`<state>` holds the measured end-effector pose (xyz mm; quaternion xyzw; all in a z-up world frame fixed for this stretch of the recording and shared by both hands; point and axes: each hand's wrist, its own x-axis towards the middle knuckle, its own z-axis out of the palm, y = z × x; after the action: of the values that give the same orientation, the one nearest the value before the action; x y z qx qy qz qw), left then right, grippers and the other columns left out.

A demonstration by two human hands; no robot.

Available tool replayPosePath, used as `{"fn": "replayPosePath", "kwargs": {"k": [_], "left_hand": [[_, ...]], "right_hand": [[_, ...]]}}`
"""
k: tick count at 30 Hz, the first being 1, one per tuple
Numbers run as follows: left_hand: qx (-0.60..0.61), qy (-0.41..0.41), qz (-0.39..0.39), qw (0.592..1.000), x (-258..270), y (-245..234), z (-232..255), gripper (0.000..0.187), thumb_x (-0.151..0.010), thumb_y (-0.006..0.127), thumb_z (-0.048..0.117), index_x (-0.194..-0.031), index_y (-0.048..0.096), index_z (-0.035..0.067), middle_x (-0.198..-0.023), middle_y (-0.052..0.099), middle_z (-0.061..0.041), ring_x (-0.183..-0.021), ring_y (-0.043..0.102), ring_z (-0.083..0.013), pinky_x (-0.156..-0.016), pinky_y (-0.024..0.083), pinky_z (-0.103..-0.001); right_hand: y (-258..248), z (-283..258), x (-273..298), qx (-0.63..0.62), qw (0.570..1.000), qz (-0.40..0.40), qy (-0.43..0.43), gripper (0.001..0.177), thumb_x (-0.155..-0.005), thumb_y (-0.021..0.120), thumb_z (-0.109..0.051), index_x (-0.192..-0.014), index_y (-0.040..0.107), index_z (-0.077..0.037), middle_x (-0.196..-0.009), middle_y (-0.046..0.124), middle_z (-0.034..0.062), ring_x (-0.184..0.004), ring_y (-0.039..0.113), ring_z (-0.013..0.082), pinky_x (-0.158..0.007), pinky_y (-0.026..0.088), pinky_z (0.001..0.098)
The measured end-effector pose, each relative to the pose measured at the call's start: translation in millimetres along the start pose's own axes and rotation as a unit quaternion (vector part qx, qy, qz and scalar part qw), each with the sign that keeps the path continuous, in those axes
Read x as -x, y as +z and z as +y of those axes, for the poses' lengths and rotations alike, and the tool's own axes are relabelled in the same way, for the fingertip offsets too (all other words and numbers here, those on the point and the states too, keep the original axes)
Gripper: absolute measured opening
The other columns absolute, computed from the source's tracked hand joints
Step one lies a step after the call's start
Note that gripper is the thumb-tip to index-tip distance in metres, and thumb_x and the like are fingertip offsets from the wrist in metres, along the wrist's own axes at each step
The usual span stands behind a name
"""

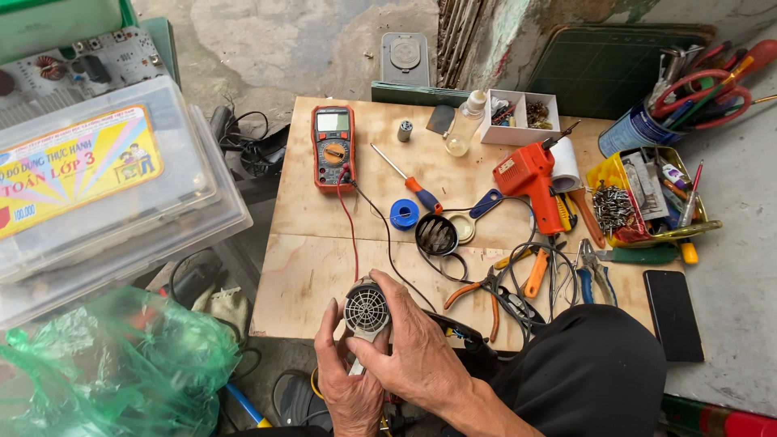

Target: The person uses a screwdriver to tighten a screw on the exposed wiring of a disassembled hair dryer. They then pick up the hair dryer's metal grille, inspect it, and place it back onto the device's opening.

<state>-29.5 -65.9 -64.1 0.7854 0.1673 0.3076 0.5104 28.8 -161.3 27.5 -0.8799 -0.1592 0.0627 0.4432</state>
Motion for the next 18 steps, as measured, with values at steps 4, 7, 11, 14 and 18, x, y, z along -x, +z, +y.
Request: {"fn": "replayPosePath", "kwargs": {"k": [4, 7, 11, 14, 18], "left_hand": [[0.057, -0.026, -0.028, 0.998, 3.2, 3.8, -6.0, 0.086, -0.088, 0.086, 0.014, -0.165, 0.047, 0.004, -0.149, 0.069, -0.012, -0.130, 0.076, -0.0228, -0.113, 0.063, -0.033], [0.042, -0.010, -0.054, 0.998, -4.2, 4.0, -4.3, 0.087, -0.088, 0.082, 0.005, -0.166, 0.044, 0.005, -0.151, 0.067, -0.015, -0.138, 0.072, -0.0263, -0.119, 0.061, -0.038], [0.093, -0.036, -0.132, 0.986, -38.0, -13.0, 18.6, 0.083, -0.094, 0.070, 0.013, -0.169, 0.034, 0.005, -0.155, 0.064, -0.021, -0.140, 0.071, -0.0319, -0.120, 0.060, -0.041], [0.071, -0.153, -0.208, 0.963, -79.0, -28.8, 33.5, 0.086, -0.090, 0.072, 0.039, -0.168, 0.043, 0.018, -0.167, 0.059, -0.011, -0.153, 0.060, -0.0284, -0.126, 0.048, -0.042], [0.058, -0.354, -0.390, 0.848, -103.2, -33.2, -8.0, 0.104, -0.086, 0.073, 0.059, -0.172, 0.041, 0.010, -0.182, 0.043, -0.008, -0.169, 0.041, -0.0179, -0.136, 0.030, -0.037]], "right_hand": [[5.8, 17.2, -3.1, -0.007, 1.000, 0.025, -0.007, 0.077, -0.090, 0.086, -0.025, -0.155, 0.047, -0.012, -0.148, 0.069, 0.0113, -0.132, 0.072, 0.0322, -0.109, 0.054, 0.0403], [1.9, 24.9, -9.7, 0.011, 0.997, 0.066, -0.024, 0.076, -0.088, 0.093, -0.026, -0.150, 0.052, -0.012, -0.140, 0.074, 0.0098, -0.125, 0.076, 0.0316, -0.106, 0.056, 0.0402], [-27.4, 22.7, -31.8, 0.016, 0.998, -0.041, 0.047, 0.073, -0.093, 0.084, -0.043, -0.152, 0.048, -0.020, -0.126, 0.082, 0.0106, -0.106, 0.081, 0.0360, -0.091, 0.060, 0.0446], [-55.3, 11.0, -50.3, -0.031, 0.987, -0.123, 0.099, 0.077, -0.090, 0.082, -0.048, -0.155, 0.048, -0.025, -0.118, 0.081, 0.0057, -0.099, 0.076, 0.0248, -0.090, 0.058, 0.0360], [-77.6, -7.3, -72.8, -0.107, 0.957, -0.235, 0.130, 0.076, -0.085, 0.078, -0.049, -0.152, 0.054, -0.023, -0.134, 0.076, 0.0027, -0.118, 0.072, 0.0175, -0.100, 0.055, 0.0313]]}}
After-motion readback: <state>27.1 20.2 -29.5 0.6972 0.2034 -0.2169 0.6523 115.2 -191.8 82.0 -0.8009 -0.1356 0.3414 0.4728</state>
